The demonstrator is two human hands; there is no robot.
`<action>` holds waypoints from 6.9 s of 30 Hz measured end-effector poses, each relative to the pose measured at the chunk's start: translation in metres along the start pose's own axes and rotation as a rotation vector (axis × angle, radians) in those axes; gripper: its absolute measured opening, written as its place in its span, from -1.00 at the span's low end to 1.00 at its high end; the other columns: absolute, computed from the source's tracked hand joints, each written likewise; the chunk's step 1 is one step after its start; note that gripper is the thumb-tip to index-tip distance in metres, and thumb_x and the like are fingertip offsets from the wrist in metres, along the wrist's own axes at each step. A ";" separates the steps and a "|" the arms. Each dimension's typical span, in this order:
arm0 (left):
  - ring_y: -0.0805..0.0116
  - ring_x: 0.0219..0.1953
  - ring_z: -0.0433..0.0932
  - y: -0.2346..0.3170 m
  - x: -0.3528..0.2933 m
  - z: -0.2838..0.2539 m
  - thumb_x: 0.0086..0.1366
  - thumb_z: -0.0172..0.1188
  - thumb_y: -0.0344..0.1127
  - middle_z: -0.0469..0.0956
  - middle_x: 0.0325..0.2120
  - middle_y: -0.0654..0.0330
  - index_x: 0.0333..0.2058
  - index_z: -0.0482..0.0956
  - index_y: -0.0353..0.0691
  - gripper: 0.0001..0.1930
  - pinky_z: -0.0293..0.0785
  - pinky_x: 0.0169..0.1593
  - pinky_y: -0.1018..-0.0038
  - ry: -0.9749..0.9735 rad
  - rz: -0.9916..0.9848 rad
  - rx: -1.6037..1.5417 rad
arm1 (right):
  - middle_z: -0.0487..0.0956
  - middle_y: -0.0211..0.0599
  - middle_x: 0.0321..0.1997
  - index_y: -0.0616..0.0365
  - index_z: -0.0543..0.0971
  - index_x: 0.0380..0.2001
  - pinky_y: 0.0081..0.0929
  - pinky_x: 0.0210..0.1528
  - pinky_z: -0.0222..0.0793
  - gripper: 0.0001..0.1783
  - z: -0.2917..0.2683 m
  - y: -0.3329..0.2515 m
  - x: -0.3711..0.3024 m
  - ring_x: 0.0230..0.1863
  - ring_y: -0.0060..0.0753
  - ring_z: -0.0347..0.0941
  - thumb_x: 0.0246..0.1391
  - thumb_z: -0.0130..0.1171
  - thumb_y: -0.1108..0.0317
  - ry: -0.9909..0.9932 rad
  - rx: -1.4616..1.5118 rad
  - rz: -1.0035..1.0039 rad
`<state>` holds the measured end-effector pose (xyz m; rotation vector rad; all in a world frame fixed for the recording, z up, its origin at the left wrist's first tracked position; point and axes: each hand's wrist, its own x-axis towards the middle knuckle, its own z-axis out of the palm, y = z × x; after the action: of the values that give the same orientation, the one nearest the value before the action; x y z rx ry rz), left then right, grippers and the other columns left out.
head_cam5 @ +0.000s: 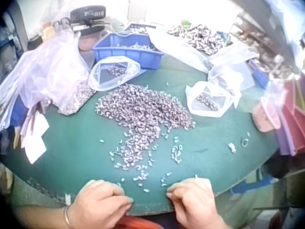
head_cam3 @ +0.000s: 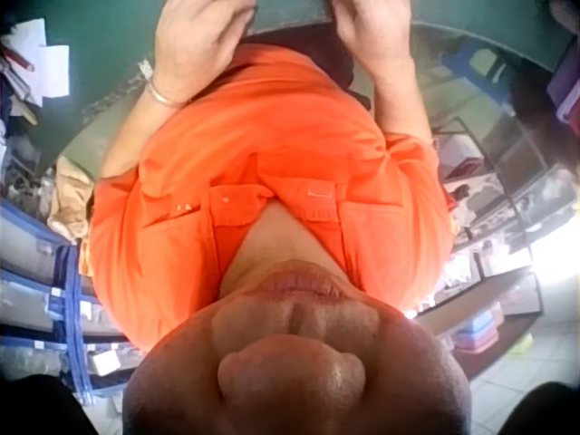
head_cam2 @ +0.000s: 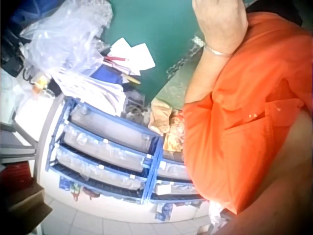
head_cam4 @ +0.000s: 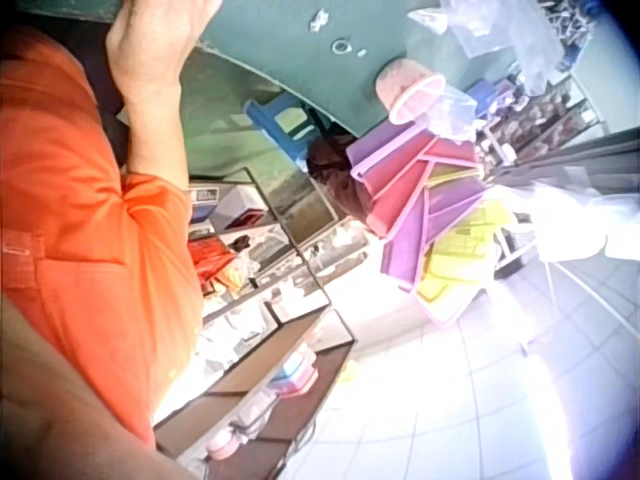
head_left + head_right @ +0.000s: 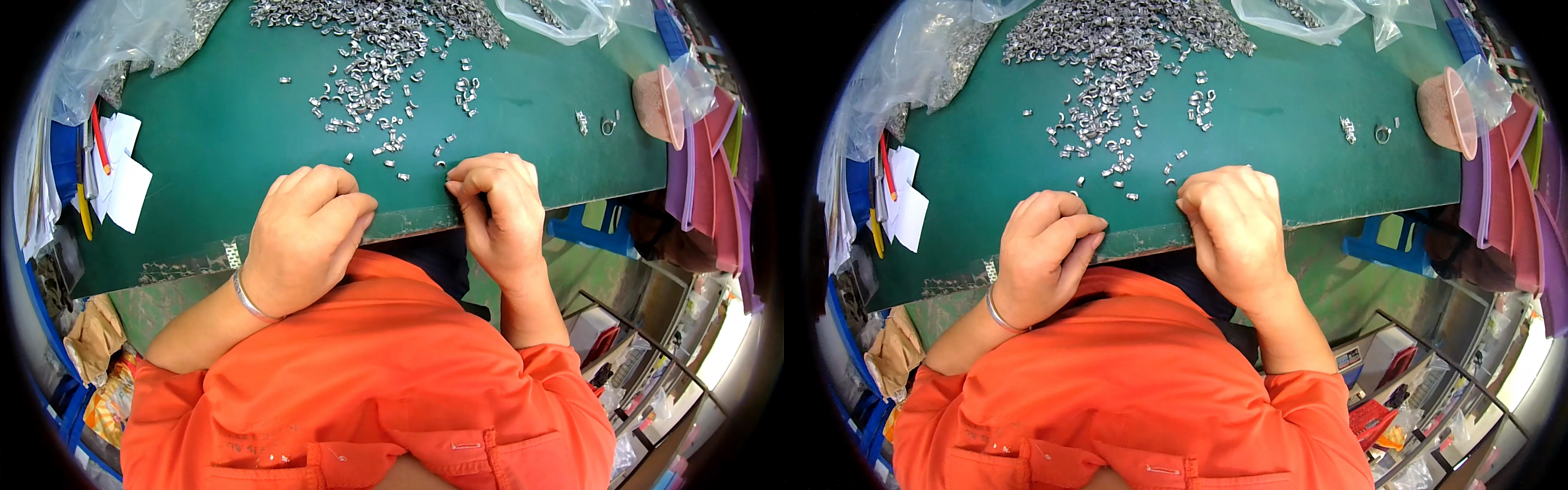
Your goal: The person sorts small silver metal parts on a green workbench, picking them up by hand and placing them into a clear plastic bag. They repeatedly gather the parts from the table surface and transfer them into the bag.
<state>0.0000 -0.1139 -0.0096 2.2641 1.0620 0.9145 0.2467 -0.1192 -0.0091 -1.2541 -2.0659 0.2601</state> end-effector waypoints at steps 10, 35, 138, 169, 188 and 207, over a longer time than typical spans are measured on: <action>0.18 -0.32 0.53 0.000 -0.001 -0.001 0.03 0.39 -0.59 0.53 -0.35 0.19 -0.30 0.63 -0.22 -0.77 0.39 -0.24 0.31 -0.004 -0.012 0.003 | 0.68 -0.41 -0.30 0.06 0.48 -0.47 -0.30 -0.11 0.33 -0.69 0.001 -0.002 0.012 -0.22 -0.22 0.57 -0.15 0.43 0.61 0.089 -0.025 -0.014; 0.15 -0.27 0.57 -0.002 -0.003 0.000 -0.01 0.47 -0.51 0.57 -0.31 0.15 -0.25 0.65 -0.21 -0.70 0.44 -0.20 0.30 0.033 -0.038 -0.034 | 0.67 -0.14 -0.28 0.20 0.49 -0.38 -0.31 -0.22 0.59 -0.66 0.043 -0.035 0.000 -0.31 -0.12 0.63 -0.14 0.46 0.70 0.106 0.372 -0.141; 0.15 -0.31 0.58 -0.002 -0.001 -0.001 0.01 0.48 -0.50 0.58 -0.35 0.14 -0.25 0.67 -0.24 -0.72 0.49 -0.20 0.31 0.045 -0.054 -0.030 | 0.62 -0.19 -0.26 0.19 0.52 -0.34 -0.29 -0.19 0.50 -0.70 0.004 -0.010 0.019 -0.24 -0.08 0.56 -0.16 0.28 0.73 -0.016 0.210 0.003; 0.15 -0.32 0.56 -0.003 0.000 -0.001 0.03 0.46 -0.54 0.58 -0.35 0.12 -0.23 0.67 -0.27 -0.71 0.48 -0.25 0.33 0.034 -0.046 -0.029 | 0.66 -0.35 -0.27 0.10 0.60 -0.39 -0.31 -0.03 0.40 -0.78 -0.016 0.023 0.008 -0.16 -0.19 0.58 -0.10 0.35 0.64 0.081 -0.027 0.033; 0.16 -0.34 0.56 -0.002 0.001 -0.003 0.00 0.47 -0.54 0.58 -0.36 0.13 -0.23 0.67 -0.27 -0.70 0.49 -0.26 0.32 0.027 -0.061 -0.039 | 0.68 -0.28 -0.20 0.14 0.60 -0.31 -0.23 0.04 0.41 -0.79 -0.016 0.017 0.020 -0.09 -0.14 0.62 -0.06 0.35 0.58 -0.059 0.022 -0.107; 0.16 -0.34 0.57 -0.002 -0.001 -0.002 0.00 0.46 -0.55 0.58 -0.37 0.14 -0.26 0.67 -0.26 -0.72 0.48 -0.26 0.33 0.042 -0.058 -0.051 | 0.63 -0.32 -0.29 0.14 0.59 -0.34 -0.26 -0.09 0.37 -0.81 -0.037 0.022 0.024 -0.19 -0.16 0.55 -0.05 0.29 0.62 -0.113 -0.157 0.043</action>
<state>-0.0027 -0.1129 -0.0100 2.1698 1.1036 0.9580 0.2794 -0.0939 0.0182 -1.4074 -2.1927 0.1959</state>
